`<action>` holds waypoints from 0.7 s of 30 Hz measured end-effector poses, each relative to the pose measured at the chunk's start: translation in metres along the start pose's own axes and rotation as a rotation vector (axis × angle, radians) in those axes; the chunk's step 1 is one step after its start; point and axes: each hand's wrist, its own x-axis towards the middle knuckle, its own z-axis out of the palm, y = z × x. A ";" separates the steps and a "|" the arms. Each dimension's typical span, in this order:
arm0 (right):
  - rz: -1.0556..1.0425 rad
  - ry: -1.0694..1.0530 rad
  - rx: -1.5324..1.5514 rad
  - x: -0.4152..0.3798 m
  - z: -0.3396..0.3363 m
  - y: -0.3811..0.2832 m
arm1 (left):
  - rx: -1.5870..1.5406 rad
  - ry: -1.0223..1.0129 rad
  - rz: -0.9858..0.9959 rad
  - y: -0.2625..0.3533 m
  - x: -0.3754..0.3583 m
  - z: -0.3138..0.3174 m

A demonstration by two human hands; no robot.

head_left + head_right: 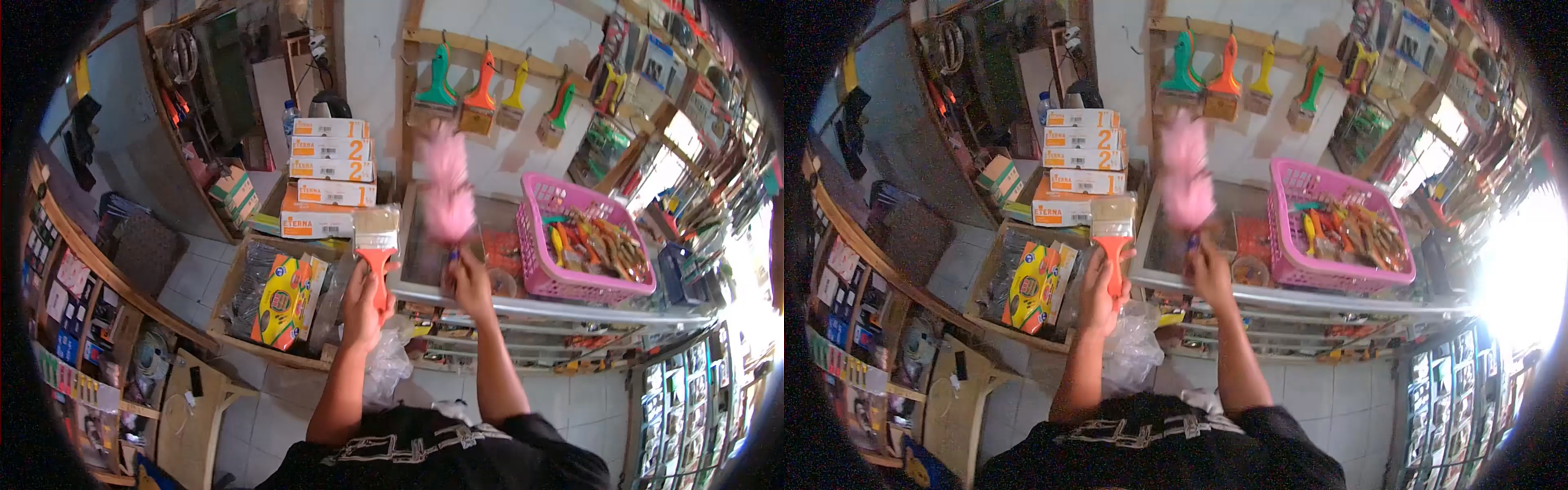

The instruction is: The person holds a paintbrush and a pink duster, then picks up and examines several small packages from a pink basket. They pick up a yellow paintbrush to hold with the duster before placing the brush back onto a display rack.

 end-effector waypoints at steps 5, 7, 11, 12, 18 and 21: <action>0.004 -0.307 -0.127 -0.063 -0.010 -0.085 | 0.034 0.199 -0.025 -0.031 0.007 -0.029; -0.009 -0.200 -0.194 -0.072 -0.008 -0.090 | -0.053 0.129 -0.016 -0.018 0.006 -0.023; -0.095 -0.184 -0.311 -0.081 -0.022 -0.111 | 0.036 0.194 0.000 -0.050 0.014 -0.033; -0.090 -0.134 -0.308 -0.085 -0.023 -0.113 | 0.030 0.180 -0.010 -0.050 0.015 -0.032; -0.104 -0.114 -0.383 -0.095 -0.031 -0.129 | -0.032 0.073 -0.046 -0.028 0.014 -0.014; 0.211 0.083 -0.307 -0.094 -0.025 -0.130 | -0.021 -0.025 -0.020 -0.014 0.011 -0.009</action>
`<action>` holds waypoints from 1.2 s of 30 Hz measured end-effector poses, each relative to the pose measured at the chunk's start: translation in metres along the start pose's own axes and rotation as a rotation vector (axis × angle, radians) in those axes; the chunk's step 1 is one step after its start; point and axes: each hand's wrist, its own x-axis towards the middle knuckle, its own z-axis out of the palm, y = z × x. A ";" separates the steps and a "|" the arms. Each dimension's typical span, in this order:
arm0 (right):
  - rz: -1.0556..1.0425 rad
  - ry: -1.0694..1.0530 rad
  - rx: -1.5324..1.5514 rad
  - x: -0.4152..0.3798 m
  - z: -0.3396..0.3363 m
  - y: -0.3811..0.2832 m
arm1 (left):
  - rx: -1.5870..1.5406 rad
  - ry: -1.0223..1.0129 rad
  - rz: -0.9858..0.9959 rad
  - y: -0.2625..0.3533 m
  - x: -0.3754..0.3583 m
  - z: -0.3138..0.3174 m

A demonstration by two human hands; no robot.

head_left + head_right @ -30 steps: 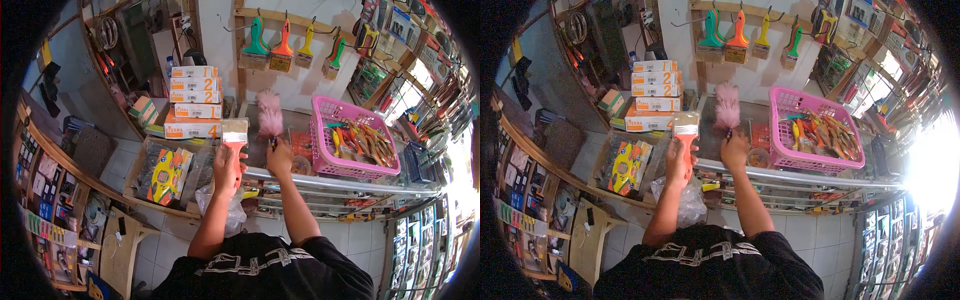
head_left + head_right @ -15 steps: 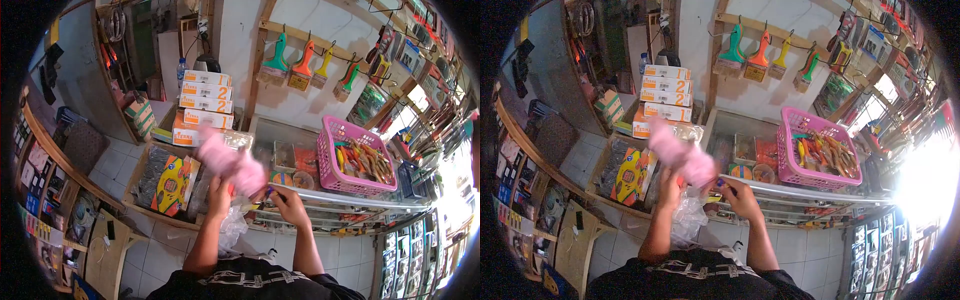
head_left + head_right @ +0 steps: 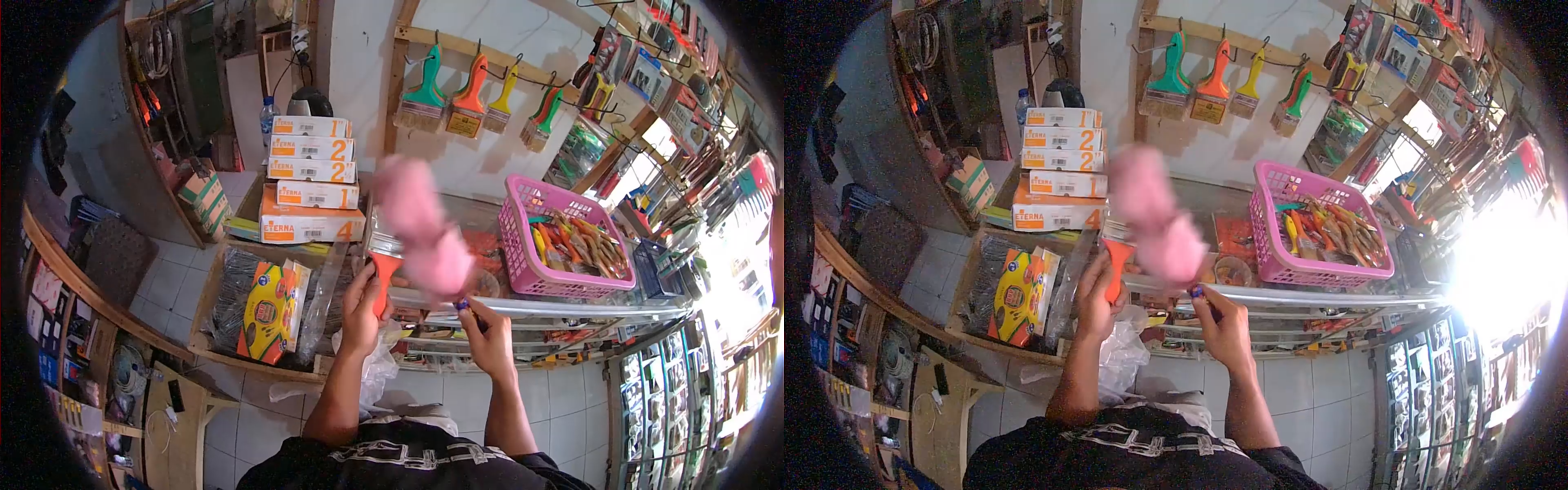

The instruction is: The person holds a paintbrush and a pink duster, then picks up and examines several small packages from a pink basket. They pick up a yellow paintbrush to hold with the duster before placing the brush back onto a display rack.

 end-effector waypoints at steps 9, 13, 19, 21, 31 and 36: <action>-0.273 -0.118 0.009 0.006 0.003 0.001 | -0.024 0.034 0.014 0.010 -0.010 -0.003; -0.140 -0.114 0.076 0.007 0.012 0.007 | 0.000 -0.037 0.040 0.012 -0.010 -0.014; -0.300 -0.196 0.017 0.009 0.012 0.007 | -0.116 0.165 -0.027 0.007 -0.008 -0.018; -0.174 -0.098 0.084 0.009 0.022 0.017 | -0.202 0.022 -0.026 0.015 -0.008 -0.018; -0.320 -0.115 0.023 0.005 0.014 0.004 | -0.149 0.029 -0.036 0.011 -0.003 -0.013; -0.074 0.005 0.086 -0.001 0.014 0.004 | -0.140 -0.064 -0.001 0.017 -0.003 -0.010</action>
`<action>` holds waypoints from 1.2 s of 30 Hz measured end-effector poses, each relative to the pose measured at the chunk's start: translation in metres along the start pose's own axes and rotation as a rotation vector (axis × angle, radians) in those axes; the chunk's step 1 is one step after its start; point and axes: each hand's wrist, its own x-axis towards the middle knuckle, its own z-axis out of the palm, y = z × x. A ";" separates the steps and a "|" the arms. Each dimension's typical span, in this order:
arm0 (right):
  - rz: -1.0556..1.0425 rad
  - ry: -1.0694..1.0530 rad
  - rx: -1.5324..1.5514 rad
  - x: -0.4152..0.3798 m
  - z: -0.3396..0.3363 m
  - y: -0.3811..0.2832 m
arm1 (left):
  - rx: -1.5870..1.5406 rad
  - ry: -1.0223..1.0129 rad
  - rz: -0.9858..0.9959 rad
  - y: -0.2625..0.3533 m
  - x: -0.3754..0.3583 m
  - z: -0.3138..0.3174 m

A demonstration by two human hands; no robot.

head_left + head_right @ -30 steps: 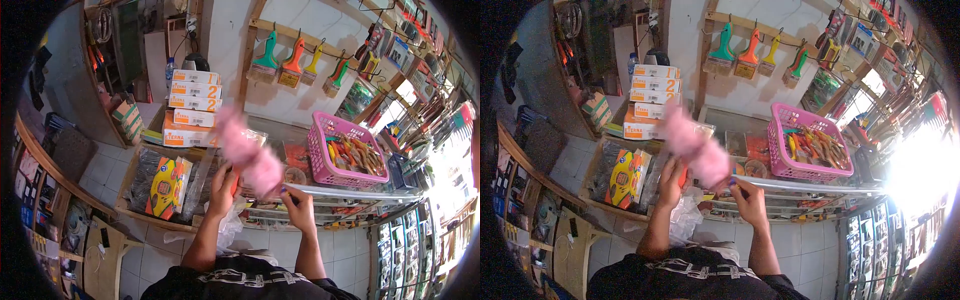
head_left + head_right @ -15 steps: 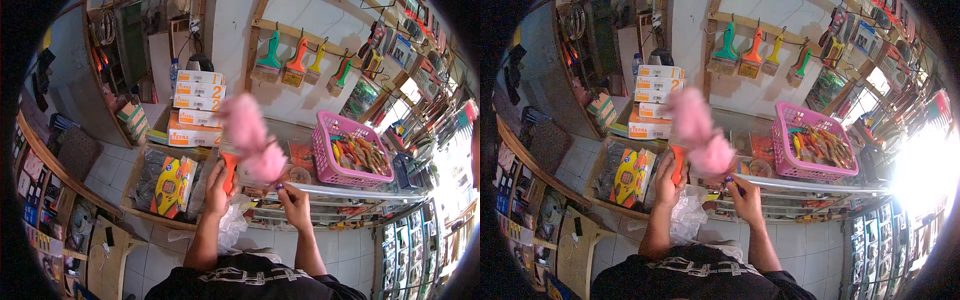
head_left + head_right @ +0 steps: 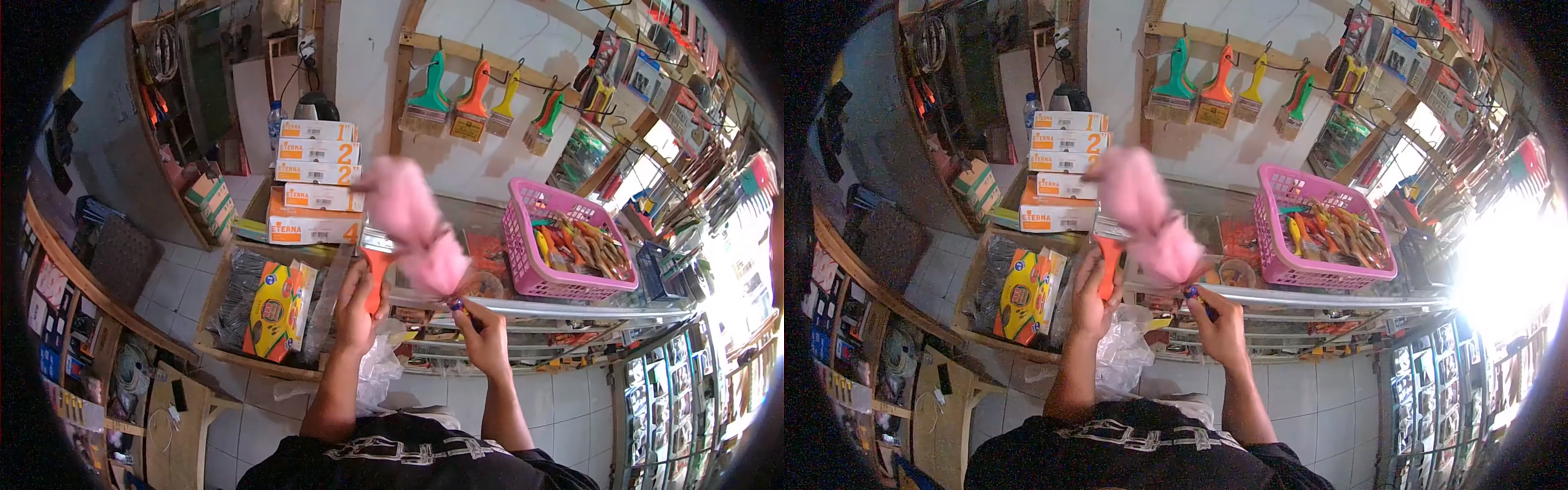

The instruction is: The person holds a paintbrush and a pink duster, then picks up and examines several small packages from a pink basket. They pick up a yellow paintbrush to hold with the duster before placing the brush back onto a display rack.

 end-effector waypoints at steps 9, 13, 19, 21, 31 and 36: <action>-0.043 -0.147 -0.072 -0.001 -0.004 0.009 | -0.016 0.084 -0.030 -0.006 -0.005 0.002; -0.258 -0.098 -0.010 -0.004 -0.001 0.007 | -0.008 0.176 -0.007 -0.012 -0.003 -0.006; -0.177 -0.166 -0.080 -0.013 -0.003 -0.002 | 0.010 0.211 0.139 -0.019 -0.001 -0.004; -0.173 -0.086 0.019 -0.016 0.001 -0.010 | 0.022 0.238 0.175 -0.017 -0.002 0.001; -0.233 -0.033 -0.121 -0.019 -0.010 -0.007 | 0.175 0.132 0.188 -0.035 -0.003 -0.017; -0.192 0.111 -0.072 -0.022 -0.007 0.002 | 0.151 0.142 0.110 -0.015 -0.012 0.011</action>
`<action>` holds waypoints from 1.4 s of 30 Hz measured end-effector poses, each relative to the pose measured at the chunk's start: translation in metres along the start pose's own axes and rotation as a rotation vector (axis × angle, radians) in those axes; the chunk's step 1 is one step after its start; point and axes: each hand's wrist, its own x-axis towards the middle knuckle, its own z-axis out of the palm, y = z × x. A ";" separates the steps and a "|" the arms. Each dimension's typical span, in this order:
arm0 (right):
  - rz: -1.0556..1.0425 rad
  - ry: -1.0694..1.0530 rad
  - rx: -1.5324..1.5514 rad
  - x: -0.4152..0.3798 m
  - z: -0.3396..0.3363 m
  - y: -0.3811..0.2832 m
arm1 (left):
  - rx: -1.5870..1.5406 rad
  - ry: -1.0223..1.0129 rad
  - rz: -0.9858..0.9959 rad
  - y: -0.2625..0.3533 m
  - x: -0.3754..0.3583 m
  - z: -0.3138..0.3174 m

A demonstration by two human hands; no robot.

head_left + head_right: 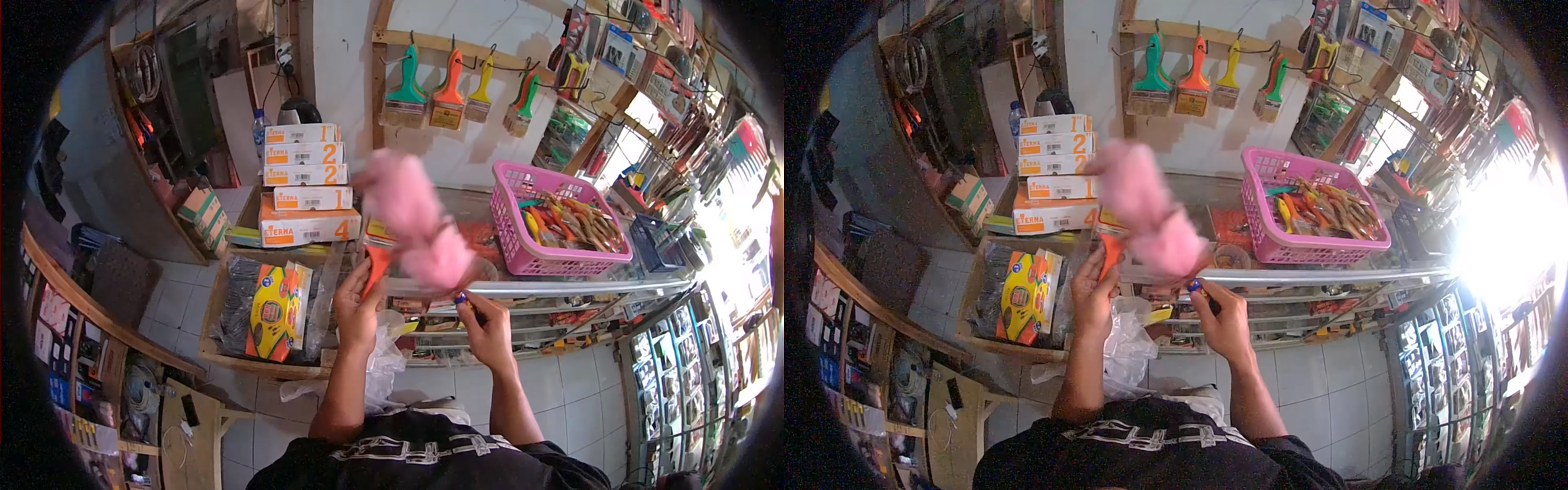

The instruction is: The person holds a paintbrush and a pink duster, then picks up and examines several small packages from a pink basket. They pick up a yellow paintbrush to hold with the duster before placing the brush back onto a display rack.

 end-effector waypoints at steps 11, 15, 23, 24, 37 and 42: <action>-0.042 -0.262 -0.055 0.000 -0.019 -0.009 | 0.100 -0.073 0.025 -0.019 -0.006 -0.009; 0.050 -0.082 0.029 0.005 -0.011 -0.008 | 0.108 -0.049 -0.043 -0.005 -0.010 0.002; -0.156 -0.240 -0.081 0.016 -0.004 -0.003 | 0.132 -0.021 -0.023 -0.007 -0.006 0.000; -0.157 -0.210 -0.088 0.017 -0.005 -0.001 | 0.193 -0.045 -0.002 -0.022 0.000 -0.012; 0.146 0.117 0.169 0.058 -0.024 0.014 | 0.380 -0.382 -0.114 0.010 0.005 0.001; 0.184 -0.102 0.464 0.053 -0.043 0.012 | 0.615 -0.477 -0.032 0.018 0.014 -0.009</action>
